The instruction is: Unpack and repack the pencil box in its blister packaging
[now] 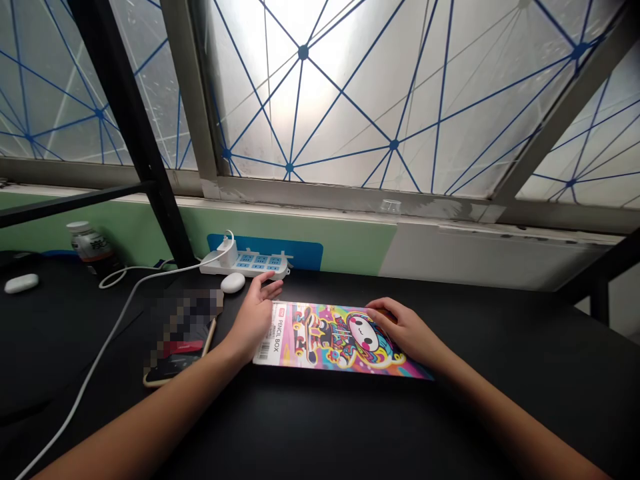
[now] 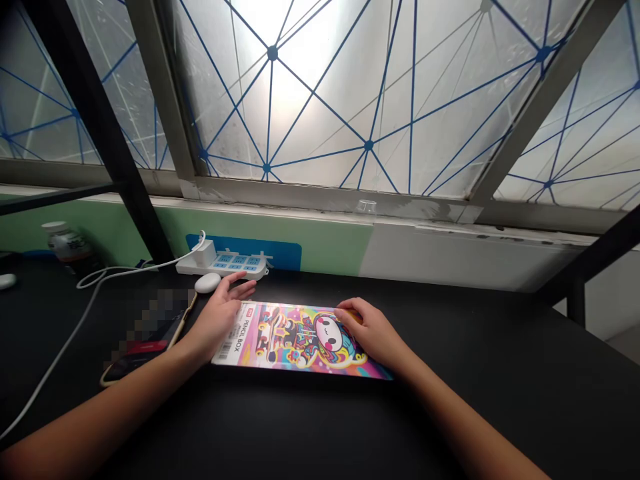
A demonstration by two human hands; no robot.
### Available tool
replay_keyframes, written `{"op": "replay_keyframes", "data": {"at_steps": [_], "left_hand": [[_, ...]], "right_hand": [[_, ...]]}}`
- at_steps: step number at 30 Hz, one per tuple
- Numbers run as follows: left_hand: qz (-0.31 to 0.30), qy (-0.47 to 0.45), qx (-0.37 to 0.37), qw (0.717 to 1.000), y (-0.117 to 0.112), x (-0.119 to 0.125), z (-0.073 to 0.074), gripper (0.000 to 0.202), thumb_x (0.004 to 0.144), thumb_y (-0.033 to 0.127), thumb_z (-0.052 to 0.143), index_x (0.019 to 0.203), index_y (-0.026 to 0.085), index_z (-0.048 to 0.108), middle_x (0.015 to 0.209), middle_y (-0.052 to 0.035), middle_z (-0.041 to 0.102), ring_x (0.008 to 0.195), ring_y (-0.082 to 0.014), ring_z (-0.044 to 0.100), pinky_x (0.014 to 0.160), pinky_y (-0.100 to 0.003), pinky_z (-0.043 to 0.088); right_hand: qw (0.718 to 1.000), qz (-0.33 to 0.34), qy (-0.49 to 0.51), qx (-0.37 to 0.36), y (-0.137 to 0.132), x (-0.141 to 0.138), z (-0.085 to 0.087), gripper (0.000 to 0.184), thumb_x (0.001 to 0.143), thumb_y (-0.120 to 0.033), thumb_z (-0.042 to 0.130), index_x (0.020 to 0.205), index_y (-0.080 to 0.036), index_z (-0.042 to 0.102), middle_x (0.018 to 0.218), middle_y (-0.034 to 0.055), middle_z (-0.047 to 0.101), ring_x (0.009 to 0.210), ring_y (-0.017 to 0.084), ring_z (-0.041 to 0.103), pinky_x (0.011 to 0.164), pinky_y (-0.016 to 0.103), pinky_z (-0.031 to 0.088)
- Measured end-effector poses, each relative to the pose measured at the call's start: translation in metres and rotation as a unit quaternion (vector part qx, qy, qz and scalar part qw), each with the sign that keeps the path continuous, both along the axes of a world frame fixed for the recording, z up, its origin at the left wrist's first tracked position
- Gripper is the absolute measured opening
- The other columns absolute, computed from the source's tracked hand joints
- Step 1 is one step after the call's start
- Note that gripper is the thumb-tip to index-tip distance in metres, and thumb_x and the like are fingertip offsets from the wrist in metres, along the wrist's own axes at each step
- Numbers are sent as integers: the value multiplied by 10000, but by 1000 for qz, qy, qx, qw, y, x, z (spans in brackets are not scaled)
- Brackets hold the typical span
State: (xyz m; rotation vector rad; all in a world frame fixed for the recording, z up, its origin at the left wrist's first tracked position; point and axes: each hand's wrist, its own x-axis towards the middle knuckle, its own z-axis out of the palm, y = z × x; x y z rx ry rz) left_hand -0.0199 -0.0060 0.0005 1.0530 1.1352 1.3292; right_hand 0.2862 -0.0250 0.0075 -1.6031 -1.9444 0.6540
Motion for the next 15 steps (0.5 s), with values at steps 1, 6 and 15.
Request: {"op": "replay_keyframes", "data": {"at_steps": [1, 6, 15], "left_hand": [[5, -4, -9, 1000, 0, 0, 0, 549, 780, 37, 489, 1288, 246, 499, 1330, -109, 629, 1287, -226, 551, 1051, -379, 414], [-8, 55, 4, 998, -2, 0, 0, 319, 977, 416, 470, 1246, 256, 530, 1304, -104, 648, 1265, -271, 565, 1055, -444, 402], [-68, 456, 253, 851, -12, -4, 10, 282, 955, 405, 548, 1162, 226, 613, 1183, -91, 661, 1159, -282, 562, 1062, -503, 374]], "right_hand": [[1000, 1, -3, 5, -1, -1, 1, 371, 926, -549, 506, 1036, -232, 665, 1059, 72, 725, 976, 270, 670, 837, 384, 522], [998, 20, -41, 36, -5, -2, 6, 347, 907, -532, 561, 1049, -233, 661, 1069, 75, 708, 963, 261, 657, 844, 380, 500], [970, 28, -148, 192, -9, -5, 13, 302, 910, -526, 588, 990, -235, 605, 976, 68, 654, 898, 253, 619, 891, 435, 436]]}}
